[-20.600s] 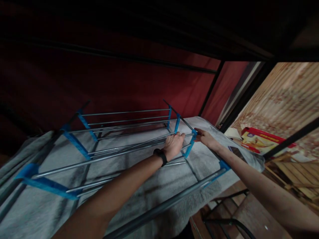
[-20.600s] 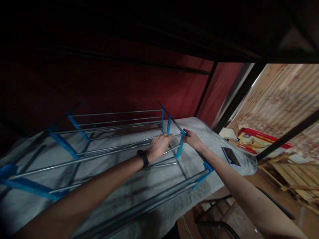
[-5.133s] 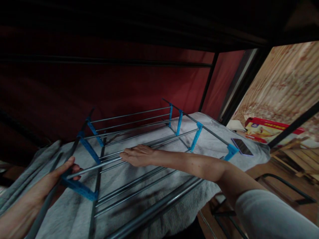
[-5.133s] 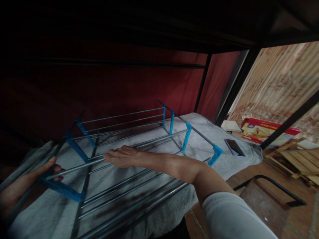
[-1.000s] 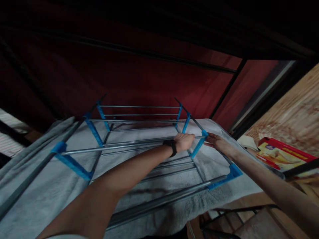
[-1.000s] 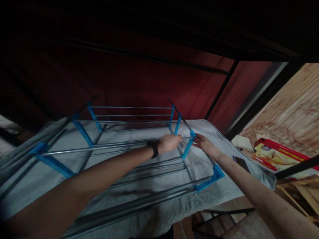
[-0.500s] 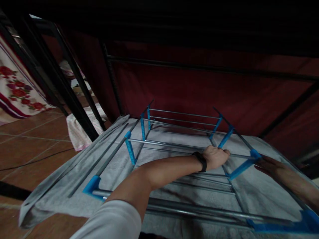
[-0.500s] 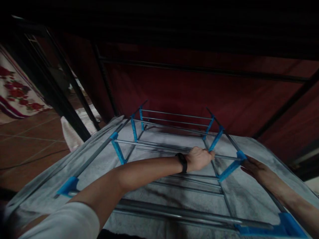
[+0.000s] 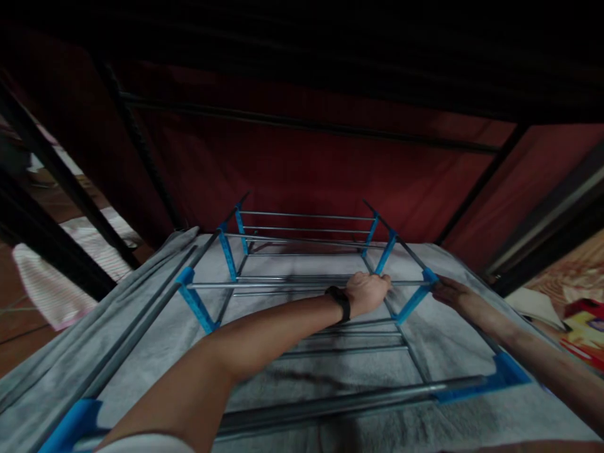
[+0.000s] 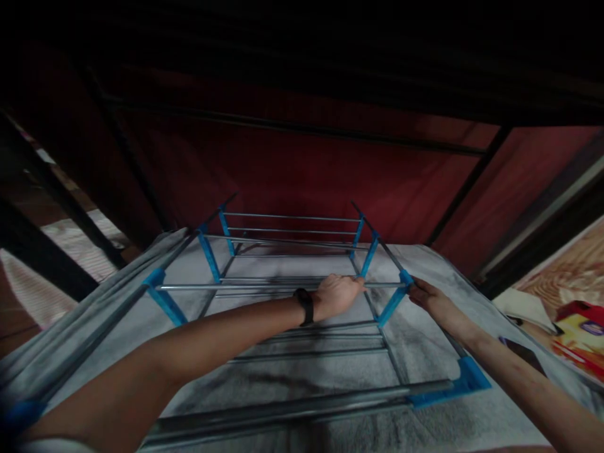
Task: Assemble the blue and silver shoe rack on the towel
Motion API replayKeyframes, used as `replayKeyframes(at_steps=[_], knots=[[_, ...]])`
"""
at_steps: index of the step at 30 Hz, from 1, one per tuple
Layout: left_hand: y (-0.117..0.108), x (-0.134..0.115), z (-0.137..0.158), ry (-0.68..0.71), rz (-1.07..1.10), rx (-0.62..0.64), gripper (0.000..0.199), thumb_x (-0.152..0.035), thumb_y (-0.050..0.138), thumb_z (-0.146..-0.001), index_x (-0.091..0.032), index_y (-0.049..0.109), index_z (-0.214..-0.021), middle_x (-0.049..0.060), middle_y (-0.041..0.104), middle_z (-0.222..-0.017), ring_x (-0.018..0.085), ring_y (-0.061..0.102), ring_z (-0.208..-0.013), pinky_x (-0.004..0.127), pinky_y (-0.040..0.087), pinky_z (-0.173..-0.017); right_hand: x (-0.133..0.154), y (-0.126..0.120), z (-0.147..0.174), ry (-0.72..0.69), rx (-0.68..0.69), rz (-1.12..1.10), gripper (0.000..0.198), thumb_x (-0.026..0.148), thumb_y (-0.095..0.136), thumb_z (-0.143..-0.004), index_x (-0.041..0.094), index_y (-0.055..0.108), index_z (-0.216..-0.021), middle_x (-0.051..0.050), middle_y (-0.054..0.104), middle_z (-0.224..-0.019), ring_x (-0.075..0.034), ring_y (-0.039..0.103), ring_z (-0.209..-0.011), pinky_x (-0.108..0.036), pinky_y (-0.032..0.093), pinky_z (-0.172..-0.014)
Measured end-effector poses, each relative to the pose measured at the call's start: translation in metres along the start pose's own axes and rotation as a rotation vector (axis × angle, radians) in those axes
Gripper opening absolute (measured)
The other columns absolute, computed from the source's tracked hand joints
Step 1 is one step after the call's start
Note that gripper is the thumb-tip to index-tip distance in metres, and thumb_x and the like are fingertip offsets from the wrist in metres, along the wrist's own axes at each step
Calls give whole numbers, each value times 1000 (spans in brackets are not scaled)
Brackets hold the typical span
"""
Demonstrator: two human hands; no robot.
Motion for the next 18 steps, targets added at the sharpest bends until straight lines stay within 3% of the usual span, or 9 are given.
replayKeyframes(at_steps=[5,10,14,18], knots=[[-24,13,2,42,-49,-100,47,-46,32,-105,-15,67,-109,17,69,-116,27,68,-107,40,52,-95,-3,-2,2,38,-23,-45,51,46,70,-75,23,71,-120,-10,75,-121,-31,66,-122,-46,52,-110],[-44,87,1,-105,-84,3,31,-30,43,-102,-16,65,-117,14,67,-128,25,62,-120,36,48,-103,3,-10,-3,59,-21,18,54,52,69,-79,21,71,-124,-10,72,-128,-32,65,-124,-45,49,-113],[-42,149,-6,-238,-118,25,31,-22,44,-100,-12,63,-123,17,64,-134,24,60,-124,35,45,-106,29,-11,-21,63,-59,53,53,51,65,-82,21,71,-126,-10,69,-134,-32,62,-128,-44,47,-114],[-26,166,-31,-219,-152,28,28,-22,52,-96,-14,66,-119,17,65,-127,26,61,-120,37,47,-102,59,0,-60,5,-70,125,49,38,64,-83,18,69,-127,-13,65,-139,-31,62,-129,-41,45,-115]])
Point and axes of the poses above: each hand's wrist, its own z-axis away from the middle knuckle, its own y-axis out of the palm, x = y × z, the point moved 4 cm from there along -z, towards the middle knuckle
